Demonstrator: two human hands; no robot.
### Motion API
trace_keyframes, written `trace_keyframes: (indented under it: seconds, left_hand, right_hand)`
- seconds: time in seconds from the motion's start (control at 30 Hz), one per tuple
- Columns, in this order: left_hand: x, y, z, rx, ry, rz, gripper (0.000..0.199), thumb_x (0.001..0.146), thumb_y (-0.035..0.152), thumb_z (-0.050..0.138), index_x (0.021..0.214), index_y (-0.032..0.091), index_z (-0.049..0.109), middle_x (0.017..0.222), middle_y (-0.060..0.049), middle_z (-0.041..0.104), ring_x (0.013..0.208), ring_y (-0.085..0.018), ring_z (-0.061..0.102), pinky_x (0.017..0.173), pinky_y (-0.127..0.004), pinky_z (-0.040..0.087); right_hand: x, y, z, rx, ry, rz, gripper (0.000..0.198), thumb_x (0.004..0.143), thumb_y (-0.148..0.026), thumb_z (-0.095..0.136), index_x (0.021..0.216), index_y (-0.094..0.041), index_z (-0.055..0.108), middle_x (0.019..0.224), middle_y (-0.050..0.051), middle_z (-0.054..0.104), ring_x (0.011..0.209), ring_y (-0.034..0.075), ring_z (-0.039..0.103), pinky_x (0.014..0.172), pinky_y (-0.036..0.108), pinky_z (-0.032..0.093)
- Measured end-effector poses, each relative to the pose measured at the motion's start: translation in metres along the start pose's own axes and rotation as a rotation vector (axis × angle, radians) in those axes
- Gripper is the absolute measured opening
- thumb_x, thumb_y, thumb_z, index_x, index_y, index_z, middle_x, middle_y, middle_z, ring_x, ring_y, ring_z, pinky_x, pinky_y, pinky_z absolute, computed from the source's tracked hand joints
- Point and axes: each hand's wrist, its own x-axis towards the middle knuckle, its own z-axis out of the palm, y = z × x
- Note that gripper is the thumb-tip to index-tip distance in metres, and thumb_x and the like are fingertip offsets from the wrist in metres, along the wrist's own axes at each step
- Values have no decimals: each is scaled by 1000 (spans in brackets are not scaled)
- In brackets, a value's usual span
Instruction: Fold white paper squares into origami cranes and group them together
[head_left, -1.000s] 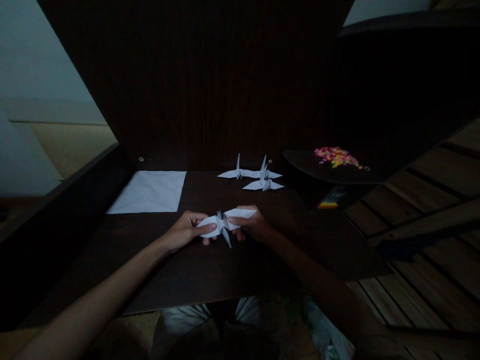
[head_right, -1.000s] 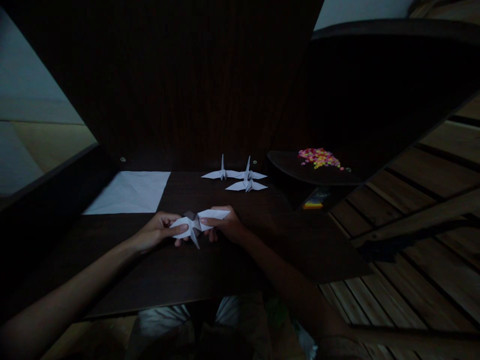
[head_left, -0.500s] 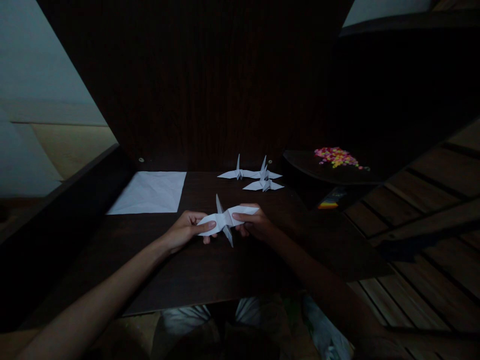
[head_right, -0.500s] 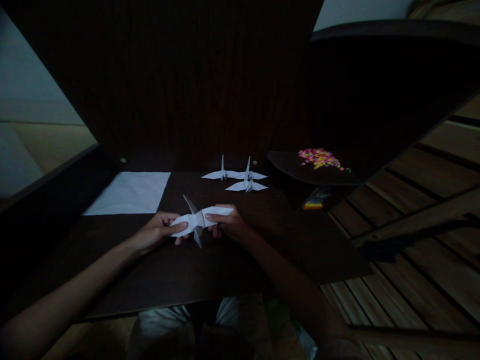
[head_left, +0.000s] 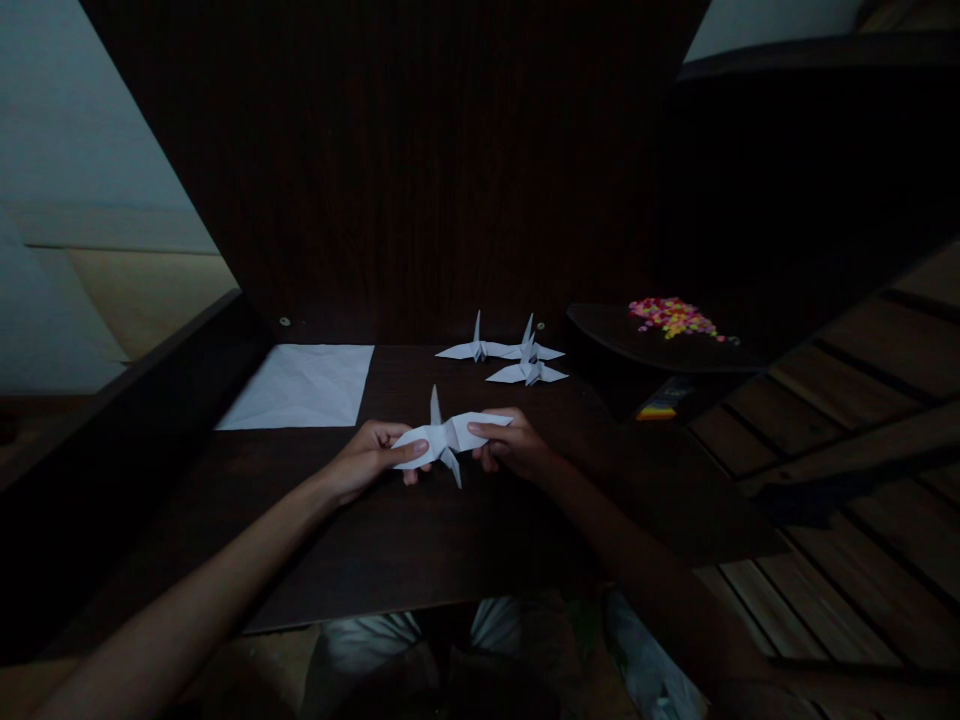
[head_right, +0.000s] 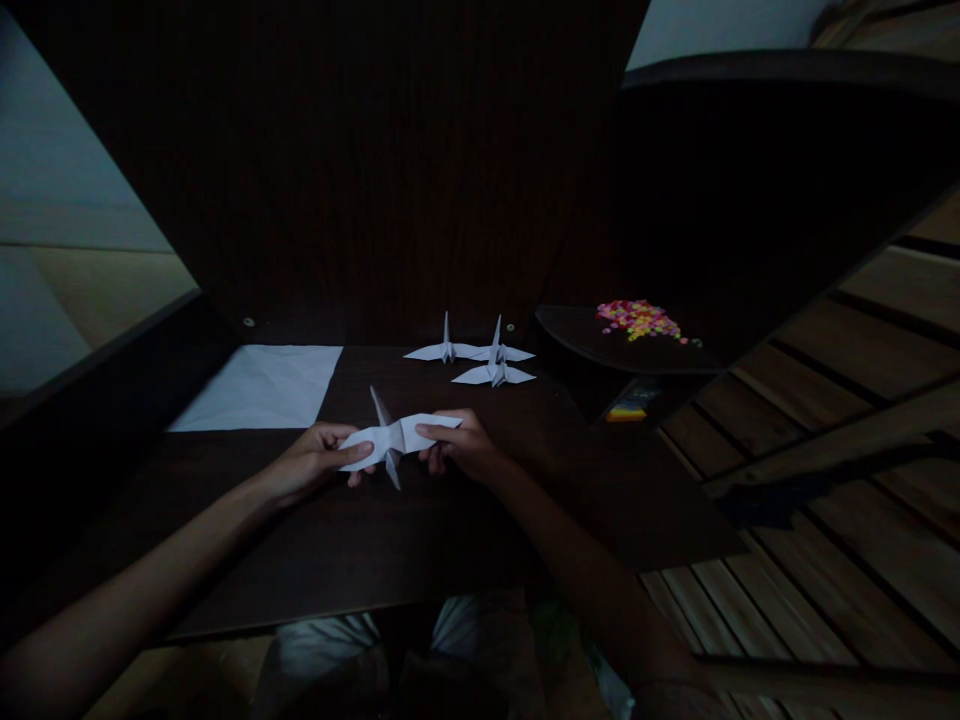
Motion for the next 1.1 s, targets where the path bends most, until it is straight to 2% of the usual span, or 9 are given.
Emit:
trace_keyframes:
  seconds: [0.2, 0.4, 0.5, 0.63, 0.77, 0.93, 1.1]
  left_hand:
    - [1, 5, -2, -139, 56, -34, 21, 74, 29, 73, 74, 9, 66, 67, -5, 66, 47, -7, 55, 46, -18, 42]
    - [3, 5, -4, -219, 92, -47, 18, 74, 23, 73, 83, 8, 67, 68, -5, 66, 47, -7, 54, 45, -18, 45]
    - [4, 5, -5, -244, 92, -54, 16, 76, 21, 71, 85, 8, 67, 69, -5, 67, 48, -7, 55, 46, -18, 47]
    - [4, 5, -6, -266, 112, -44, 13, 79, 19, 68, 86, 9, 67, 73, -7, 69, 50, -8, 58, 48, -17, 48]
    - [6, 3, -7, -274, 182, -13, 10, 78, 15, 67, 87, 9, 65, 79, -9, 71, 57, -12, 65, 51, -19, 51]
    - [9, -2, -5, -252, 245, 21, 19, 75, 17, 70, 89, 13, 58, 88, -10, 73, 69, -18, 71, 58, -24, 56]
    - [9, -7, 2, -184, 216, 53, 29, 72, 25, 74, 89, 15, 53, 88, -7, 74, 79, -21, 72, 67, -29, 57]
  right_hand:
    - [7, -1, -7, 76, 49, 19, 27, 60, -31, 75, 73, -11, 63, 51, 3, 65, 32, 11, 53, 29, 18, 38]
    - [10, 2, -9, 108, 106, -2, 20, 65, -26, 69, 76, -11, 61, 56, 5, 67, 35, 10, 52, 31, 19, 39]
    - [11, 3, -11, 93, 152, -25, 23, 67, -26, 67, 84, -11, 64, 57, 4, 66, 36, 9, 52, 32, 19, 38]
    - [12, 2, -15, 54, 274, -129, 34, 69, -34, 65, 96, -13, 63, 55, -1, 62, 34, 7, 47, 31, 17, 33]
    - [14, 2, -17, -62, 386, -283, 34, 70, -42, 64, 91, -16, 60, 54, -5, 56, 33, 5, 43, 29, 16, 26]
    - [12, 8, -10, -268, 346, -440, 31, 73, -42, 64, 91, -16, 60, 71, -1, 59, 40, 5, 48, 34, 17, 32]
    - [6, 15, 0, -546, 276, -588, 31, 74, -37, 68, 97, -18, 62, 89, 3, 56, 54, 6, 51, 45, 19, 40]
